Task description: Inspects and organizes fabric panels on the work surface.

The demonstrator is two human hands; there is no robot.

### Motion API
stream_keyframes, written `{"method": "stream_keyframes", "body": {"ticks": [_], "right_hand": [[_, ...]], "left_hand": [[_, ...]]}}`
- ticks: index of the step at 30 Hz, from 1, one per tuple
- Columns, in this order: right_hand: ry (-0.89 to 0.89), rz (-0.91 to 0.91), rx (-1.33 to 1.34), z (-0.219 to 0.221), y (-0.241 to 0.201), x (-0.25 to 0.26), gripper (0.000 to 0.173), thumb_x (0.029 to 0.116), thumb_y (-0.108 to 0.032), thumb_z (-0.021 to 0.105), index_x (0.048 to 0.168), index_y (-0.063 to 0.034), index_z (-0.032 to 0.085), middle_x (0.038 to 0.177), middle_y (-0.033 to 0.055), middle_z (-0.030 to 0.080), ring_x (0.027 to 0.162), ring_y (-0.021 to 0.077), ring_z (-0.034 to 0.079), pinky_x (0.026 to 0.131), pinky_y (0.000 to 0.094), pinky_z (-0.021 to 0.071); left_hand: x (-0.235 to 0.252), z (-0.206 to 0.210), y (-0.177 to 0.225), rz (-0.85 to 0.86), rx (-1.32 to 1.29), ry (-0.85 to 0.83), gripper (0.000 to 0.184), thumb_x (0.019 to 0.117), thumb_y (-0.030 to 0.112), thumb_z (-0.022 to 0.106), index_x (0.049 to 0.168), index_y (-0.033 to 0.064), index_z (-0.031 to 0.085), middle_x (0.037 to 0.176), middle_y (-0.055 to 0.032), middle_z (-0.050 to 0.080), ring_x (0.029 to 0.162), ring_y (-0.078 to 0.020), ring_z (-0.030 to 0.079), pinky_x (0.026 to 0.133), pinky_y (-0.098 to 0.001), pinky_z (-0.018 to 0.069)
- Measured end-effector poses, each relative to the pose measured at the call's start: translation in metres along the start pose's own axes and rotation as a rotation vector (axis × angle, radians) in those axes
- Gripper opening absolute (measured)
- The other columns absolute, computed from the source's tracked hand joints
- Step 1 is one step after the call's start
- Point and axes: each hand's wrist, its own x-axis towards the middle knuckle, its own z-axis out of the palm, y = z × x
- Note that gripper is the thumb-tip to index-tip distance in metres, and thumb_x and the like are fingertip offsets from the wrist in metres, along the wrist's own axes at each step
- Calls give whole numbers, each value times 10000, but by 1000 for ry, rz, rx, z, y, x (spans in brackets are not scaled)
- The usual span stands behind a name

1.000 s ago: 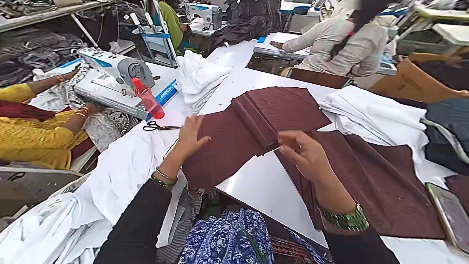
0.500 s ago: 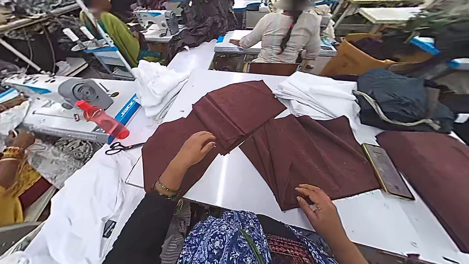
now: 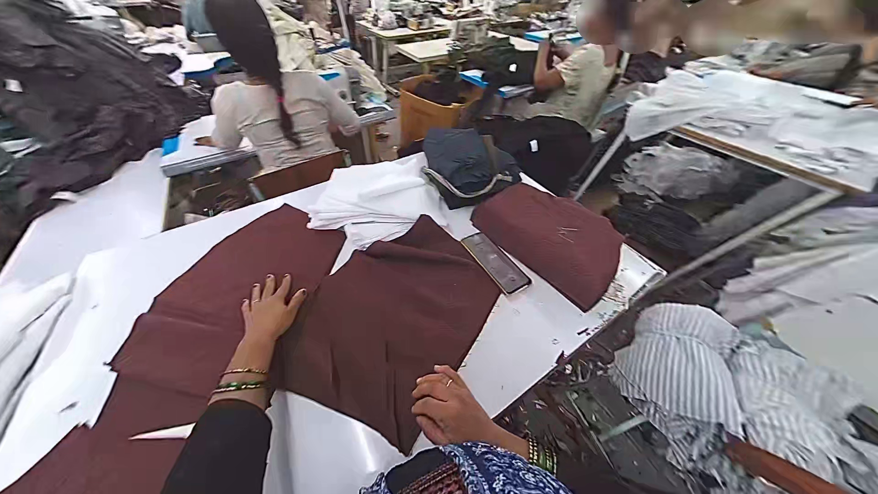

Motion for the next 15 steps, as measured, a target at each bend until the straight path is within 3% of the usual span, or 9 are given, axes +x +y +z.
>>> {"method": "stream_keyframes", "body": {"ticks": [4,6,9,11,13,15], "right_hand": [[-78,78,100,-10,-8,5,149,878,-145,636,843,-128,780,1003,48,774,1088,243,710,1075,470,452],[-68,62,92,-8,-6,4,154,885,-163,628,839,-149,774,994,32,771,1084,226,707,1072,451,451],[-56,60,92,-6,-4,4,160,887,-170,621,834,-154,771,989,28,769,1083,220,704,1074,448,445],[-78,72,100,-6,-6,4,156,891,-169,624,846,-154,773,1001,29,769,1094,226,703,1077,465,445],[-75,49,84,-7,-6,5,166,893,-168,613,842,-155,770,990,28,770,1085,227,707,1065,467,453],[-55,23,73,-8,-6,6,175,894,-169,602,836,-152,767,964,29,770,1060,222,712,1054,460,454]], "left_hand": [[17,-1,0,8,-63,-47,650,1073,450,467,1612,115,324,1697,-224,156,1565,-474,80,1193,-718,50],[19,-6,1,57,-157,-27,626,1069,394,510,1573,46,381,1671,-268,206,1557,-481,121,1194,-722,53],[-10,-7,29,381,-290,138,530,1012,319,572,1383,-59,575,1523,-314,449,1458,-489,371,1171,-672,261],[-57,-1,69,631,-347,134,457,981,307,574,1276,-31,663,1420,-250,576,1378,-422,500,1132,-581,399],[-109,15,102,790,-354,-32,418,979,307,594,1277,31,693,1413,-182,611,1397,-385,501,1148,-597,380],[-151,32,122,774,-295,-228,459,979,329,608,1367,89,658,1524,-179,519,1484,-437,368,1149,-740,219]]}}
